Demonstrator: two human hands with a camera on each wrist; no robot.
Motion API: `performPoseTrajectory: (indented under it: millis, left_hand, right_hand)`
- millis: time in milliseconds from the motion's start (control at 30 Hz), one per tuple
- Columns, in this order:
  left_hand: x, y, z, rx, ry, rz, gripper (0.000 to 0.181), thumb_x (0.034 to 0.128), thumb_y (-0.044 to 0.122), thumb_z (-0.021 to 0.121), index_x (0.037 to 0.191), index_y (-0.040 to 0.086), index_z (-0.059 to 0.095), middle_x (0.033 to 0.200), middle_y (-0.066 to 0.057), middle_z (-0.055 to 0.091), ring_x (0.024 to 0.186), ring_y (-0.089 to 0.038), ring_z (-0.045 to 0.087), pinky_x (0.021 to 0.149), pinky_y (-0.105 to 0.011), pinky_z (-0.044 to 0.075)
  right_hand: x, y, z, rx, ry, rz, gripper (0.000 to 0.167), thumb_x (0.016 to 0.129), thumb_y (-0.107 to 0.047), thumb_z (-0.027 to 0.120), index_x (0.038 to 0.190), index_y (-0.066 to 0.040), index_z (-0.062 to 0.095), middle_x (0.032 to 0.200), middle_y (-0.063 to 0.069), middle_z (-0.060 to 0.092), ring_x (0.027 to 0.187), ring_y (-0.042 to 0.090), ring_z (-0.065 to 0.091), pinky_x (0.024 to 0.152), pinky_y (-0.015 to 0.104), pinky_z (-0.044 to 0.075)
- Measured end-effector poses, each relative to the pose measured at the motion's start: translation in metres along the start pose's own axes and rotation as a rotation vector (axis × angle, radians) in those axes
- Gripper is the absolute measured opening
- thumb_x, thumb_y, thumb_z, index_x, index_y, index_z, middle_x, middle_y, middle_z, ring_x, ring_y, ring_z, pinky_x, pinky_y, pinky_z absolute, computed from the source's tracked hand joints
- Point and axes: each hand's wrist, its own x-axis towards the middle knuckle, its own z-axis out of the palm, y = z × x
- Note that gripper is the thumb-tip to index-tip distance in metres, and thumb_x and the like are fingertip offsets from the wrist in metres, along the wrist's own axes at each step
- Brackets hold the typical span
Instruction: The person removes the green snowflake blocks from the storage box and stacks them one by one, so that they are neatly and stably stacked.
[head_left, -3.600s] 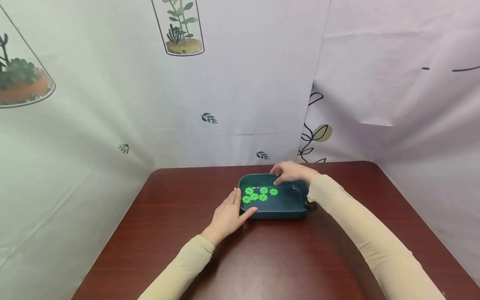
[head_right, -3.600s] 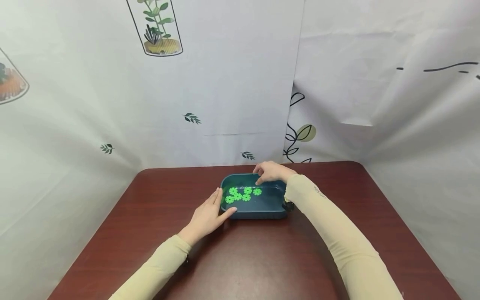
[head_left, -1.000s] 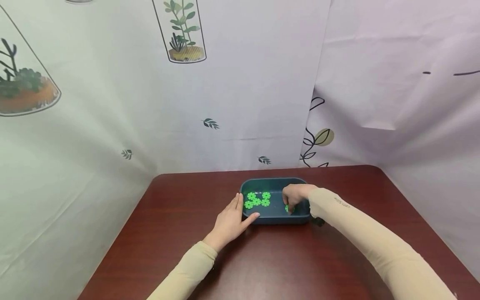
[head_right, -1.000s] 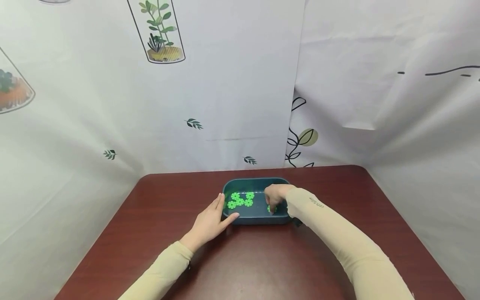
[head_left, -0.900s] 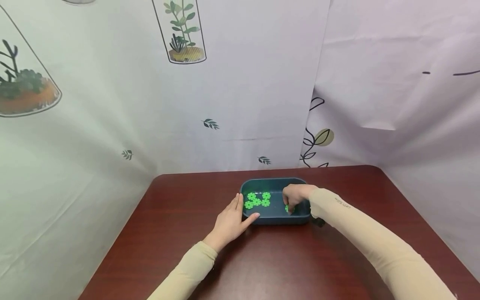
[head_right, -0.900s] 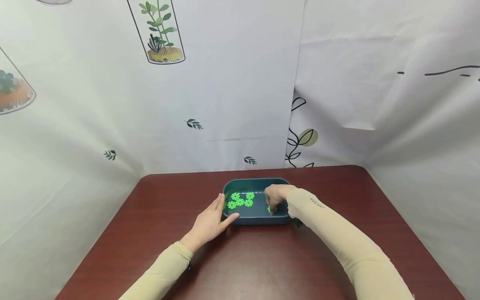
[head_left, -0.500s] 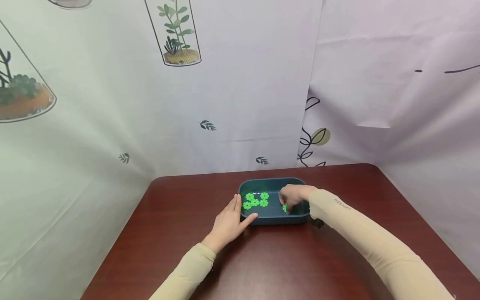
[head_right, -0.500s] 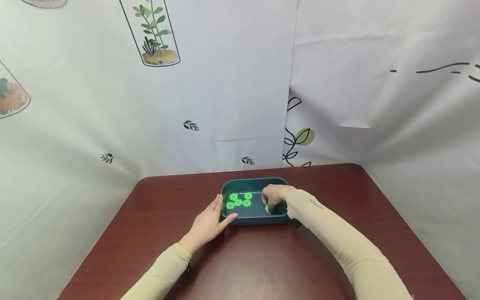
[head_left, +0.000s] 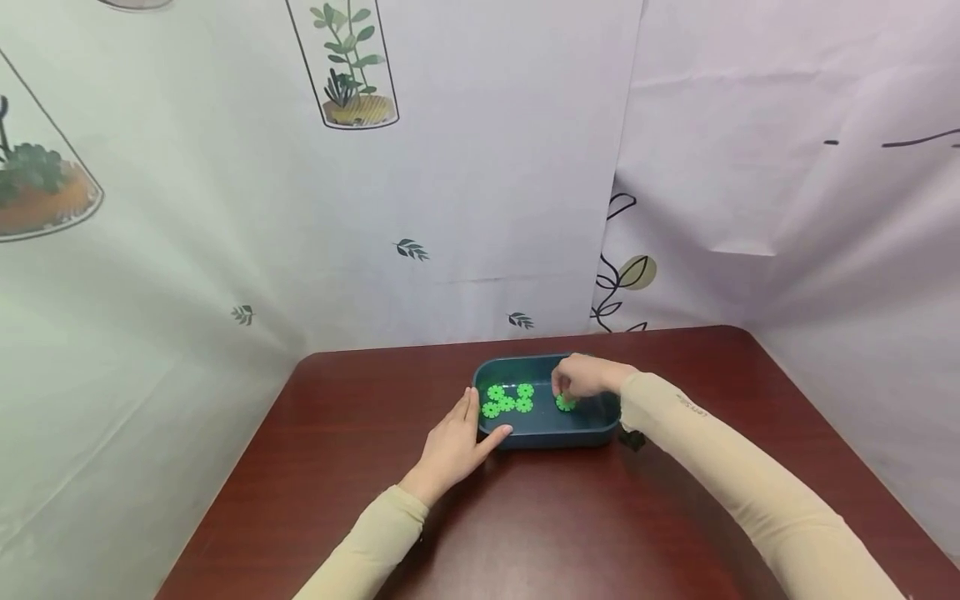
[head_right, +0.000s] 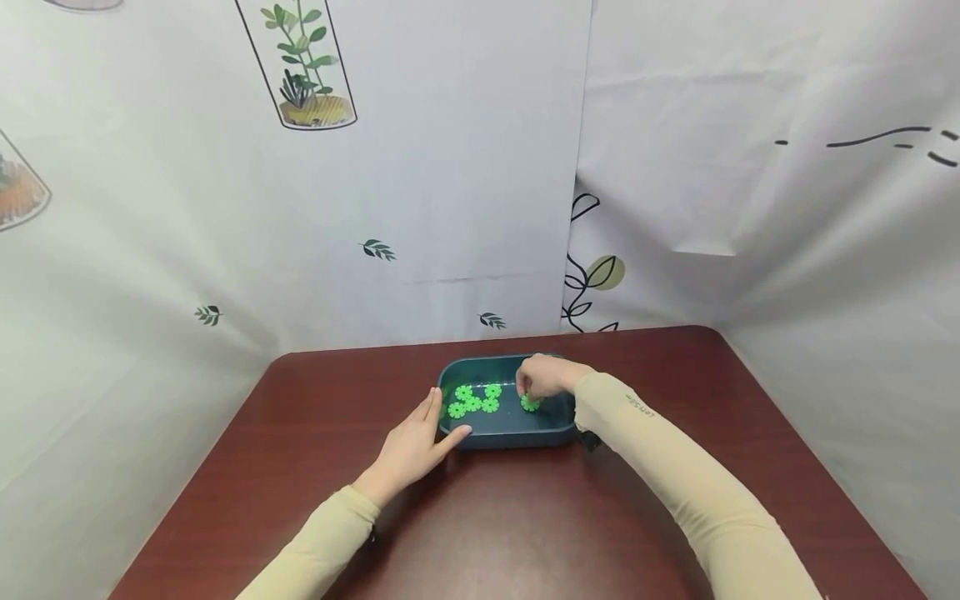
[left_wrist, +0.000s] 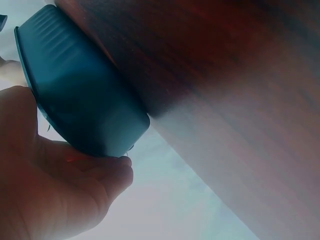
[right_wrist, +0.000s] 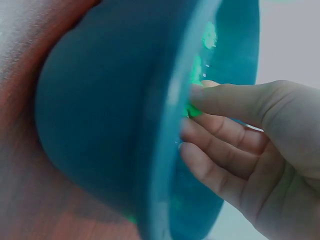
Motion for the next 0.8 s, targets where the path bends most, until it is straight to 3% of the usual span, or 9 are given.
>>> performPoseTrajectory:
  millis: [433, 800]
  left_hand:
    - [0.0, 0.001, -0.001, -0.004, -0.022, -0.008, 0.1, 0.0949, 0.073, 0.045, 0.154, -0.007, 0.031, 0.158, -0.024, 0.034, 0.145, -0.033, 0.036, 0.108, -0.045, 0.043]
    - [0.0, 0.0, -0.001, -0.016, -0.025, -0.012, 0.101, 0.0953, 0.073, 0.043, 0.155, -0.006, 0.028, 0.159, -0.024, 0.032, 0.147, -0.033, 0.034, 0.11, -0.045, 0.04]
  right_hand:
    - [-0.008, 0.015, -0.022, 0.063, 0.174, -0.022, 0.015, 0.095, -0.007, 0.067, 0.108, -0.003, 0.074, 0.093, 0.001, 0.071, 0.083, 0.014, 0.065, 0.075, 0.036, 0.054]
    - [-0.028, 0.036, -0.042, 0.178, 0.333, 0.049, 0.017, 0.097, -0.01, 0.067, 0.111, -0.004, 0.074, 0.096, 0.007, 0.073, 0.086, 0.027, 0.068, 0.075, 0.04, 0.055]
